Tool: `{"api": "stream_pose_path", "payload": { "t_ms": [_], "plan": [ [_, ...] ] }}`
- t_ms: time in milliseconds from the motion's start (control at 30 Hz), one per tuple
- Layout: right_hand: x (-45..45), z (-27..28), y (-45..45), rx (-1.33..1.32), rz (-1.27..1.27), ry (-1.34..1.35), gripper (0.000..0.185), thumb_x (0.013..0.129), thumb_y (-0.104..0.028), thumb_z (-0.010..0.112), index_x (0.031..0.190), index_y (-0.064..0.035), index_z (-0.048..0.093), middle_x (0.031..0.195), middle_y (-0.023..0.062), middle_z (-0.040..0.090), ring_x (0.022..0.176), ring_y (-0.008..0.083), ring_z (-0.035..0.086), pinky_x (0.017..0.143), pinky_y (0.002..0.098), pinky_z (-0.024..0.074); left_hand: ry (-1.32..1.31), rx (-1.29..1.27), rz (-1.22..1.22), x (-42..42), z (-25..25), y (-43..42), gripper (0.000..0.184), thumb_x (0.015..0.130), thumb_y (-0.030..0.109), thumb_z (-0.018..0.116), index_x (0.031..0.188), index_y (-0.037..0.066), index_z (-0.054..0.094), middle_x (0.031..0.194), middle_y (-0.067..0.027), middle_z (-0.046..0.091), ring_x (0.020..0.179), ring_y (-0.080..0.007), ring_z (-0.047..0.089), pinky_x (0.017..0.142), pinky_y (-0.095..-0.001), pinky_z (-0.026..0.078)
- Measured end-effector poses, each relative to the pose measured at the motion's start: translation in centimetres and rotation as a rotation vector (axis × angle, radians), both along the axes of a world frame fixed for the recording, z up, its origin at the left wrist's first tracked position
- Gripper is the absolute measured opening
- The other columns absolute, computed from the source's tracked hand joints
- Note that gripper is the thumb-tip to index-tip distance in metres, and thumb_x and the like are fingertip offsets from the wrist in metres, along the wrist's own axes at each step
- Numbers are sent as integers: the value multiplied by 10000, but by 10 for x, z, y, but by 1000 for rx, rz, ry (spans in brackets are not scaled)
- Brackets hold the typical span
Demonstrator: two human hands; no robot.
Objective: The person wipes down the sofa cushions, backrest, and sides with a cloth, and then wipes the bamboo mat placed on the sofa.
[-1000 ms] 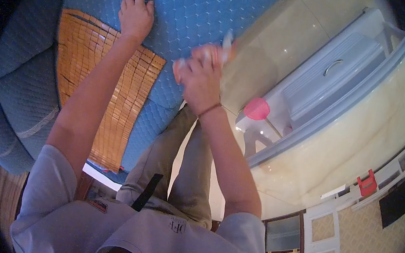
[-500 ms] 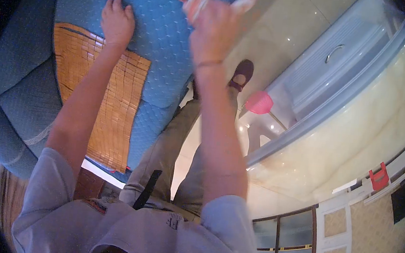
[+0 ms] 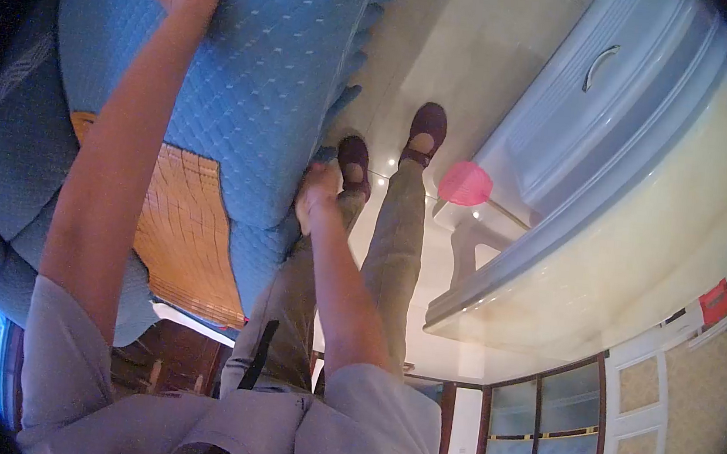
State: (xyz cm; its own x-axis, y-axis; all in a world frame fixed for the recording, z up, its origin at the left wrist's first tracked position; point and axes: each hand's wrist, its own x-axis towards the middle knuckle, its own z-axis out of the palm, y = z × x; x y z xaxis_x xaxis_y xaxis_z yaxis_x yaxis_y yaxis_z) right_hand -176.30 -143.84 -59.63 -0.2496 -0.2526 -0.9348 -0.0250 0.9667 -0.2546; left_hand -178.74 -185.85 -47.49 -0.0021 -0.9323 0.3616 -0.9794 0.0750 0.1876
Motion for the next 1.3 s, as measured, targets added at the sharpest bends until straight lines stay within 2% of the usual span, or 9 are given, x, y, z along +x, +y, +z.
{"api": "stream_pose_path", "payload": {
  "t_ms": [233, 333, 400, 533, 567, 600, 900, 1167, 1300],
  "plan": [
    [-223, 67, -305, -546, -576, 145, 177, 925, -172, 456, 965, -14, 524, 796, 62, 565, 680, 177, 535, 568, 316, 443, 10, -195, -65, 2, -16, -1, 405, 837, 318, 453, 1137, 83, 590, 1211, -156, 550, 1169, -334, 461, 987, -470, 324],
    [-259, 104, -364, -1105, -960, -428, 179, 916, -114, 444, 765, -55, 520, 679, 80, 550, 626, 202, 545, 594, 350, 474, 35, -126, -15, -2, -13, 2, 453, 849, 352, 389, 1186, 107, 568, 1279, -140, 510, 1240, -301, 409, 1023, -471, 270],
    [-244, 106, -363, -1277, -525, 452, 175, 927, -103, 443, 776, -68, 524, 689, 50, 552, 618, 175, 541, 545, 295, 452, 38, -132, -15, -5, -11, 4, 452, 850, 349, 393, 1195, 110, 563, 1288, -140, 501, 1241, -300, 407, 1026, -465, 270],
    [-144, 69, -243, -840, -466, 385, 374, 794, 70, 479, 1163, 9, 494, 1139, 218, 533, 1101, 355, 499, 994, 406, 347, 27, -126, -15, -7, -10, 4, 456, 852, 343, 397, 1209, 107, 554, 1295, -143, 494, 1246, -304, 400, 1029, -464, 268],
    [-109, 61, -204, -886, -456, 523, 120, 885, 11, 434, 983, 10, 503, 871, 113, 527, 815, 213, 506, 768, 311, 417, 22, -126, -18, -7, -9, 5, 456, 852, 343, 397, 1209, 107, 554, 1295, -143, 494, 1246, -304, 400, 1029, -464, 268],
    [-81, 59, -153, -713, -501, 235, 460, 774, 115, 475, 1216, -11, 488, 1147, 200, 545, 1108, 333, 505, 1000, 379, 358, 25, -128, -23, -7, -9, 6, 457, 850, 341, 401, 1208, 101, 555, 1288, -144, 500, 1240, -307, 407, 1024, -466, 277],
    [18, -60, 31, -178, 421, -272, 481, 946, -233, 393, 1368, -11, 327, 1361, 120, 454, 1234, 267, 450, 961, 341, 412, -33, -140, -60, 2, -14, 3, 444, 846, 313, 411, 1184, 67, 560, 1242, -167, 528, 1183, -329, 456, 978, -473, 328],
    [-224, -14, -339, -510, -926, 4, 157, 857, -140, 511, 865, 2, 579, 788, 164, 628, 777, 240, 591, 678, 368, 459, 27, -60, -46, -4, -11, 5, 444, 868, 323, 390, 1217, 82, 520, 1319, -157, 450, 1260, -299, 366, 1039, -460, 239],
    [-293, 34, -405, -1052, -933, 283, 110, 857, -23, 437, 894, 2, 538, 746, 119, 570, 713, 181, 548, 682, 321, 470, -14, -107, -49, -5, -11, 6, 436, 868, 309, 394, 1206, 71, 532, 1292, -160, 477, 1238, -313, 393, 1023, -461, 269]
  ]
}}
